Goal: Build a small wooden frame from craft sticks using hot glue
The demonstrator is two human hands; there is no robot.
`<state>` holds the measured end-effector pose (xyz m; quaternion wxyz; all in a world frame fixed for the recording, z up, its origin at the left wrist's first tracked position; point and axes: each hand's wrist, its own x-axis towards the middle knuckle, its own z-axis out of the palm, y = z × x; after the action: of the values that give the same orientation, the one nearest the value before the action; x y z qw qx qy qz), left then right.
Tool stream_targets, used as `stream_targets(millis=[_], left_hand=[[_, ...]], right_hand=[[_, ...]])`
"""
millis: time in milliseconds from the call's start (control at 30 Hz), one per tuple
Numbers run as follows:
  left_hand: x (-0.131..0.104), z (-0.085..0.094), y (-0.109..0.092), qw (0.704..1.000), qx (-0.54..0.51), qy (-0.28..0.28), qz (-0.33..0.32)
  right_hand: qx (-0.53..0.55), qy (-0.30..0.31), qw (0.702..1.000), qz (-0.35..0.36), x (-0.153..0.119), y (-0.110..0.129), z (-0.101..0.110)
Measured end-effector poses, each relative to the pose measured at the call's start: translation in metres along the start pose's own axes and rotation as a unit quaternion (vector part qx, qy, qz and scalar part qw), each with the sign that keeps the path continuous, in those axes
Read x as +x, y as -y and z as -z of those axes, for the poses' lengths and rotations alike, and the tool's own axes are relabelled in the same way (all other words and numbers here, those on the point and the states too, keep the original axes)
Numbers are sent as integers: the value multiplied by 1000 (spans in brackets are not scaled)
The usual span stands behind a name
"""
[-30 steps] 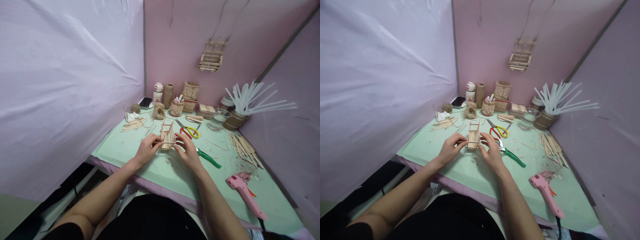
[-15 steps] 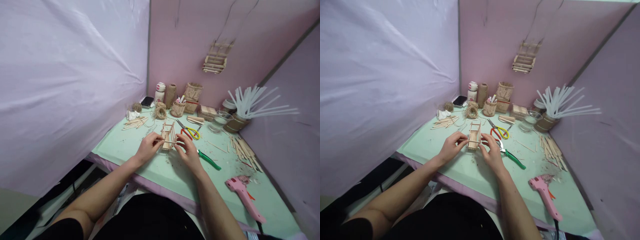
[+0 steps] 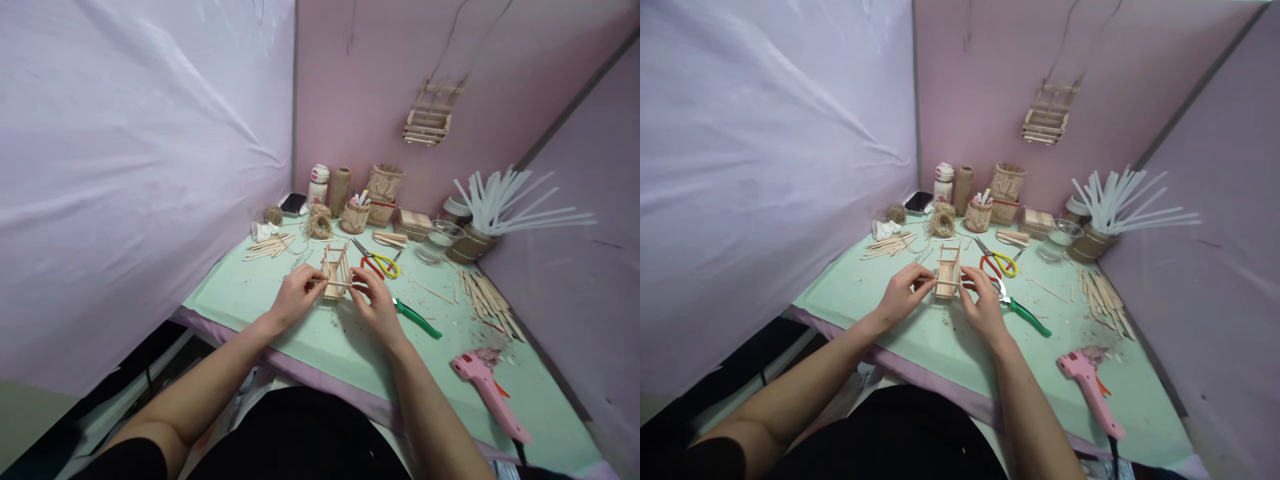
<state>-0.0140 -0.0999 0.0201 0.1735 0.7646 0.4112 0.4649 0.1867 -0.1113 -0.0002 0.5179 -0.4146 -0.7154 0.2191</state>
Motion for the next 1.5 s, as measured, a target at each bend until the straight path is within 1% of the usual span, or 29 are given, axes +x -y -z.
stream_targets(millis=[300,500,833,1100,1233,1500], left_hand=[[-1,-2,2,1000,-11,-11,4],[-1,0,0,1000,-6,-1,2],[-2,1,0,1000,3,7,3],[-2,2,0,1000,2,11,21],[-2,3,0,1000,7,10,17],[0,4,0,999,8,27,17]], right_hand=[[-6,-24,1000,-7,1,1,-5],[-13,-38,999,-20,2,3,-6],[-8,-33,999,-26,2,5,-7],[-17,-33,999,-29,2,4,-6],[-14,-31,999,-31,2,5,-5],[-21,-28,999,-30,3,4,-8]])
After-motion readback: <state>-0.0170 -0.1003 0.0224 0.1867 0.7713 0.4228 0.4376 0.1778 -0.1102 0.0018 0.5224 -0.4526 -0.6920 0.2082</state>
